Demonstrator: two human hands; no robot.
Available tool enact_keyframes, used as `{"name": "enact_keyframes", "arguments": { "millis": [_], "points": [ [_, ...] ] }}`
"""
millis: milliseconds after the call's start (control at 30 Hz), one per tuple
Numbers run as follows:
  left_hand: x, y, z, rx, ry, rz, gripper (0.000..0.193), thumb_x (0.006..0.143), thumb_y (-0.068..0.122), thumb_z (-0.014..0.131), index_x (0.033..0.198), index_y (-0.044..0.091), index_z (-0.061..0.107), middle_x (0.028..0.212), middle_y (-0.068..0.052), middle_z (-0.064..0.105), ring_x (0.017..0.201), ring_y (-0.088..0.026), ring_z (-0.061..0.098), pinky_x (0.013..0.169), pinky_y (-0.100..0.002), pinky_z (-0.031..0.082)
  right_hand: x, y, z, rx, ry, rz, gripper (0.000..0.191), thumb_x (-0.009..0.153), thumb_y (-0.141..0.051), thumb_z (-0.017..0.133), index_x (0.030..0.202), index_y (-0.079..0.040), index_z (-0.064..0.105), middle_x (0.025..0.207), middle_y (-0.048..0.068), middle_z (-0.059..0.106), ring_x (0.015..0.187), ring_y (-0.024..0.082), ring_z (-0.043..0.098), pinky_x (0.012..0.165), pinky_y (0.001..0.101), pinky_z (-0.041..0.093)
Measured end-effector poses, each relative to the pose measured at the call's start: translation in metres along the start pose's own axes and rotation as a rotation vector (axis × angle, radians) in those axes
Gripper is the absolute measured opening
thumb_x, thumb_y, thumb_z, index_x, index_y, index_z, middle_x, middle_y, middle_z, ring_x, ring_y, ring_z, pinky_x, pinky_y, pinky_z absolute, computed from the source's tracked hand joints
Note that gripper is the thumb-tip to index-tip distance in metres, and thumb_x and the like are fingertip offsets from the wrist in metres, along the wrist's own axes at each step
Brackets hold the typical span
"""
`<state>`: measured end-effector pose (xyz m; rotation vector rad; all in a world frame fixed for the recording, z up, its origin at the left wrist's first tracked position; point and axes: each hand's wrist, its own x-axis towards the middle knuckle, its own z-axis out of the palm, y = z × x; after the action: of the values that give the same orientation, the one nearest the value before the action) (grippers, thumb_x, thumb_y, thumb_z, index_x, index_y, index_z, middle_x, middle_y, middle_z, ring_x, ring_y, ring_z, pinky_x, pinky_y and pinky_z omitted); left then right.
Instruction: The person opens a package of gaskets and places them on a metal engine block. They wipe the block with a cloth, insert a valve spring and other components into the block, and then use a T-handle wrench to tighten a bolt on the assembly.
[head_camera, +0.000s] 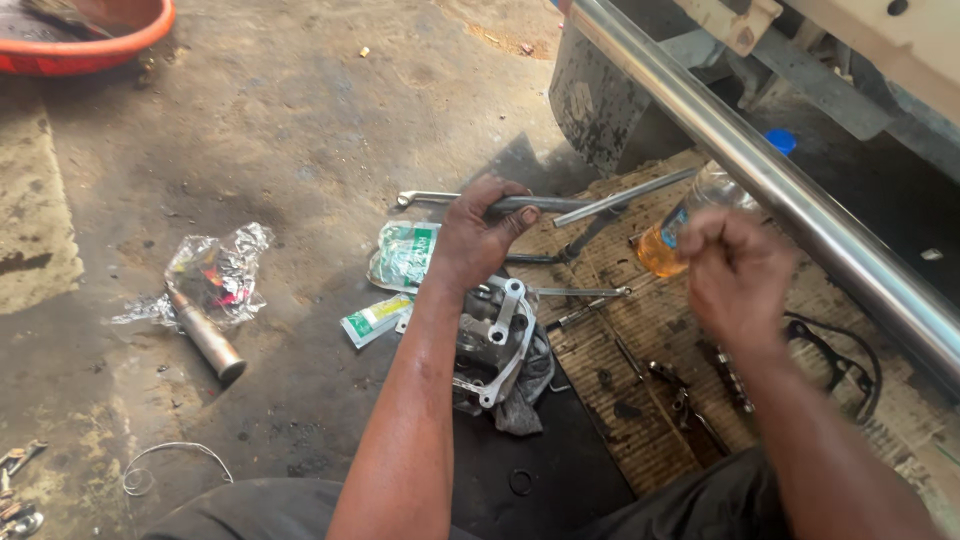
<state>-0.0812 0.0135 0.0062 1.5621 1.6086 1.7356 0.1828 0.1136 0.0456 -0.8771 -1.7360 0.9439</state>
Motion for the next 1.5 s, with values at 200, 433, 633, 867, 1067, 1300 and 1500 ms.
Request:
{"name": "enact_keyframes", "arguments": {
  "millis": [200, 433, 633, 867, 1067, 1300, 1500],
  "points": [
    [0.004, -0.007, 0.003, -0.054, 0.006, -0.025, 0.029, 0.089, 0.023, 0.083, 0.110, 0.006, 0.070, 0.096, -0.002, 0.066, 0.089, -0.012, 0.064, 0.079, -0.027, 0.053, -0.007, 0.068, 0.062, -0.238, -0.260, -0.012, 0.053, 0.085, -0.011, 0.093, 0.125, 0.002, 0.060, 0.114, 0.012, 0.065, 0.105, 0.020, 0.064, 0.084, 0.0355, 0.056],
    [0.010, -0.008, 0.003, -0.185, 0.121, -0.067, 0.027, 0.089, 0.022, 0.083, 0.106, 0.006, 0.071, 0.092, 0.000, 0.071, 0.086, -0.010, 0.066, 0.076, -0.025, 0.056, 0.006, 0.064, 0.090, -0.060, -0.213, -0.080, 0.015, 0.091, -0.003, 0.078, 0.104, -0.001, 0.071, 0.099, 0.013, 0.074, 0.089, 0.017, 0.074, 0.077, 0.0338, 0.062],
    [0.016, -0.005, -0.012, -0.227, 0.177, -0.149, 0.023, 0.090, 0.022, 0.082, 0.107, 0.008, 0.074, 0.091, 0.001, 0.075, 0.083, -0.008, 0.068, 0.072, -0.024, 0.057, 0.008, 0.051, 0.079, 0.208, -0.456, 0.178, 0.031, 0.092, -0.013, 0.066, 0.122, -0.011, 0.055, 0.119, 0.005, 0.077, 0.116, 0.014, 0.072, 0.097, 0.0321, 0.058],
    [0.016, -0.008, 0.011, -0.285, 0.171, -0.201, 0.023, 0.089, 0.019, 0.082, 0.105, 0.006, 0.073, 0.090, 0.001, 0.072, 0.082, -0.008, 0.065, 0.072, -0.024, 0.056, 0.003, 0.082, 0.083, -0.014, -0.361, -0.037, 0.041, 0.092, -0.003, 0.084, 0.129, -0.005, 0.066, 0.117, 0.013, 0.063, 0.103, 0.026, 0.064, 0.093, 0.0377, 0.057],
    [0.013, -0.019, 0.001, -0.353, 0.213, -0.203, 0.022, 0.090, 0.018, 0.082, 0.106, 0.006, 0.072, 0.092, 0.001, 0.072, 0.084, -0.007, 0.065, 0.075, -0.024, 0.056, 0.012, 0.077, 0.082, 0.232, -0.373, 0.076, 0.054, 0.092, -0.008, 0.073, 0.141, -0.016, 0.051, 0.121, 0.007, 0.071, 0.111, 0.014, 0.071, 0.099, 0.0293, 0.060],
    [0.007, -0.010, -0.004, -0.331, 0.226, -0.191, 0.024, 0.091, 0.026, 0.081, 0.105, 0.008, 0.072, 0.093, -0.001, 0.074, 0.087, -0.009, 0.068, 0.076, -0.024, 0.056, 0.012, 0.038, 0.084, -0.085, -0.448, -0.038, 0.043, 0.087, -0.007, 0.083, 0.128, -0.008, 0.068, 0.127, 0.012, 0.067, 0.115, 0.026, 0.063, 0.099, 0.0403, 0.052],
    [0.004, -0.015, -0.002, -0.288, 0.227, -0.199, 0.025, 0.091, 0.029, 0.080, 0.104, 0.009, 0.072, 0.093, -0.001, 0.074, 0.088, -0.009, 0.070, 0.077, -0.024, 0.059, 0.014, 0.033, 0.077, -0.061, -0.402, 0.103, 0.035, 0.087, -0.016, 0.081, 0.121, -0.015, 0.074, 0.108, 0.006, 0.076, 0.107, 0.020, 0.076, 0.097, 0.0366, 0.060]
  ]
}}
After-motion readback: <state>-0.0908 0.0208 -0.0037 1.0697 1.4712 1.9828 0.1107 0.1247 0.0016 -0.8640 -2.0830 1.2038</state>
